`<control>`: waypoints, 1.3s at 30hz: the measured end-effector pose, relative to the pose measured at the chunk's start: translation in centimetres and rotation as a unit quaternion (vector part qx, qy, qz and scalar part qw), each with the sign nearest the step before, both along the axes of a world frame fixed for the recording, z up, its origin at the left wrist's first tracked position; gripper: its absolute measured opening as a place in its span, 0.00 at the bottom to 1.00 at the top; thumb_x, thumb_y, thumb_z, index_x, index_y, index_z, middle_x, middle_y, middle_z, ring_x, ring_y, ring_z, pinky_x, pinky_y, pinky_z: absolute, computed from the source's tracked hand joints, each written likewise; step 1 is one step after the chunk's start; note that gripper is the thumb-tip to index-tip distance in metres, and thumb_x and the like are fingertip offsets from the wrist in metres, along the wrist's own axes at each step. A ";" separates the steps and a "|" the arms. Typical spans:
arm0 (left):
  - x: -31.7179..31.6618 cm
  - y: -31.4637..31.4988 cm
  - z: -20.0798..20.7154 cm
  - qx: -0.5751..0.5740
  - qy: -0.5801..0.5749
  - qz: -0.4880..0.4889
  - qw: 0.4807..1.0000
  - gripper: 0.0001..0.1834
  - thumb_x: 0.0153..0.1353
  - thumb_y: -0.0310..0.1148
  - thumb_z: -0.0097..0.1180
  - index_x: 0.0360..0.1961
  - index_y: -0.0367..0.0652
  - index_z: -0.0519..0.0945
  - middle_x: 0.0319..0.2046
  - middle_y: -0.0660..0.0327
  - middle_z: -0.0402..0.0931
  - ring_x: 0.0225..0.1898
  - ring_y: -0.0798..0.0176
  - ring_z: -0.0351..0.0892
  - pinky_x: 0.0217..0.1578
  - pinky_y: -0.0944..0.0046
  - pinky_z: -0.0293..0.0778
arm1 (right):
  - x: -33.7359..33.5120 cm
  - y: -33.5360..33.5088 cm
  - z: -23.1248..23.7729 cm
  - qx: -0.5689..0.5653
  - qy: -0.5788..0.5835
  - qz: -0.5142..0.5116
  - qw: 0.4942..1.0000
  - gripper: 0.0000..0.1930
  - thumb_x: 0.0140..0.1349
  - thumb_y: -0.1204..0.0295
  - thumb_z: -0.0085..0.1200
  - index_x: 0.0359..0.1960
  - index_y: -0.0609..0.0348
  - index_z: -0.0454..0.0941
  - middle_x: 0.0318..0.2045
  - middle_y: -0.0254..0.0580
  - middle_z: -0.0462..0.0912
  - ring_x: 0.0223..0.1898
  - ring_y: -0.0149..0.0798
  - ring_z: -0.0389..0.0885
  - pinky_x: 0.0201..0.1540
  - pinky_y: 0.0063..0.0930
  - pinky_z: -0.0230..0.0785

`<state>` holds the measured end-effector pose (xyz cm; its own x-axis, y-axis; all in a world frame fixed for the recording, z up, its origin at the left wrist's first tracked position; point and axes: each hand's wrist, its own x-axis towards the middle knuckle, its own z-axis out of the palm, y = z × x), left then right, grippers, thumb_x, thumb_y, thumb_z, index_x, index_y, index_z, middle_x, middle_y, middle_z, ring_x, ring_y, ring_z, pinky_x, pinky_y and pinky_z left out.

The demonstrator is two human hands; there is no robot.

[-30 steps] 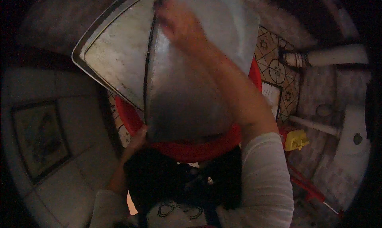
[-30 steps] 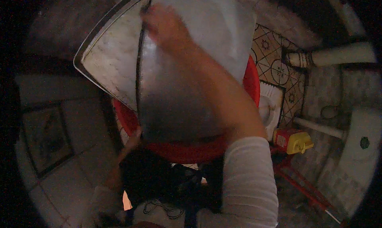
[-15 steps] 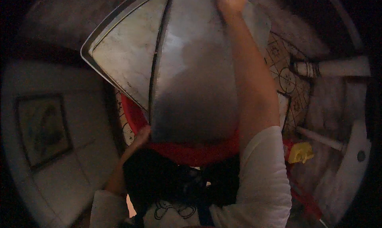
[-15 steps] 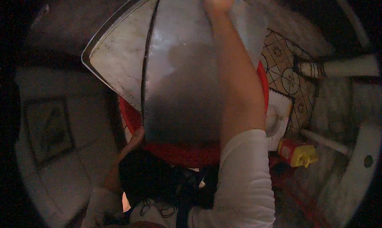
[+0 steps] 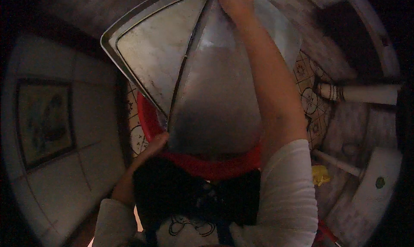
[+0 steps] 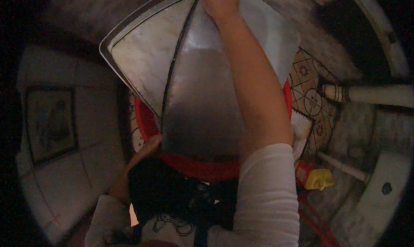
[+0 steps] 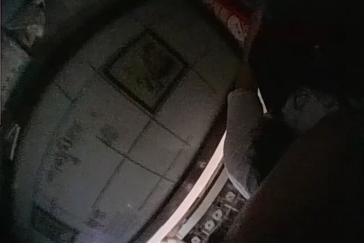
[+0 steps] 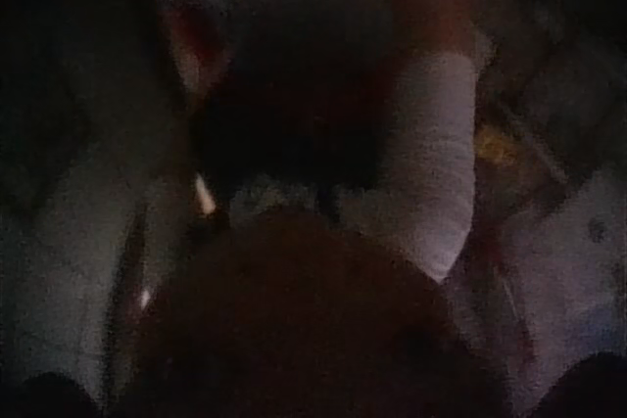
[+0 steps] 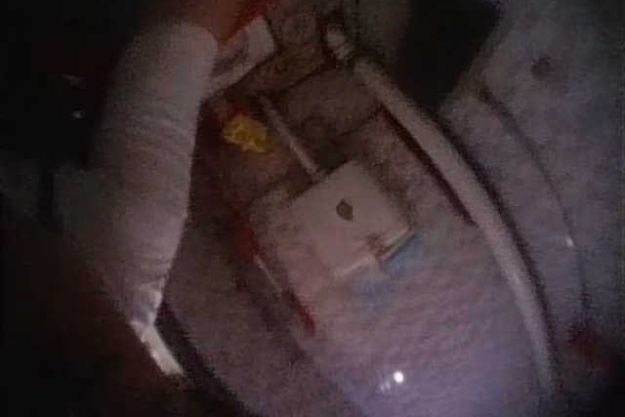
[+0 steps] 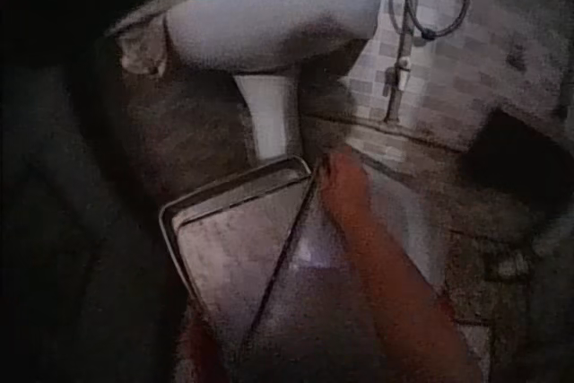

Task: The person scrubs metal baking trays with a scrubber in a red basin, pours soap from a yellow container, and stacks the trays.

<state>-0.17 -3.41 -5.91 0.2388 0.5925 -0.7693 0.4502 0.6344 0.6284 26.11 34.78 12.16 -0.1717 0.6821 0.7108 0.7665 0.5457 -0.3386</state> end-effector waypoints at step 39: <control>-1.7 -0.5 -2.2 0.087 0.051 -0.051 0.994 0.29 0.71 0.48 0.27 0.46 0.36 0.75 0.42 0.53 0.77 0.46 0.54 0.74 0.50 0.56 0.68 | 8.8 -14.6 -12.0 -0.006 0.003 -0.114 0.993 0.23 0.54 0.73 0.57 0.53 0.57 0.70 0.51 0.57 0.71 0.52 0.57 0.69 0.55 0.44 0.61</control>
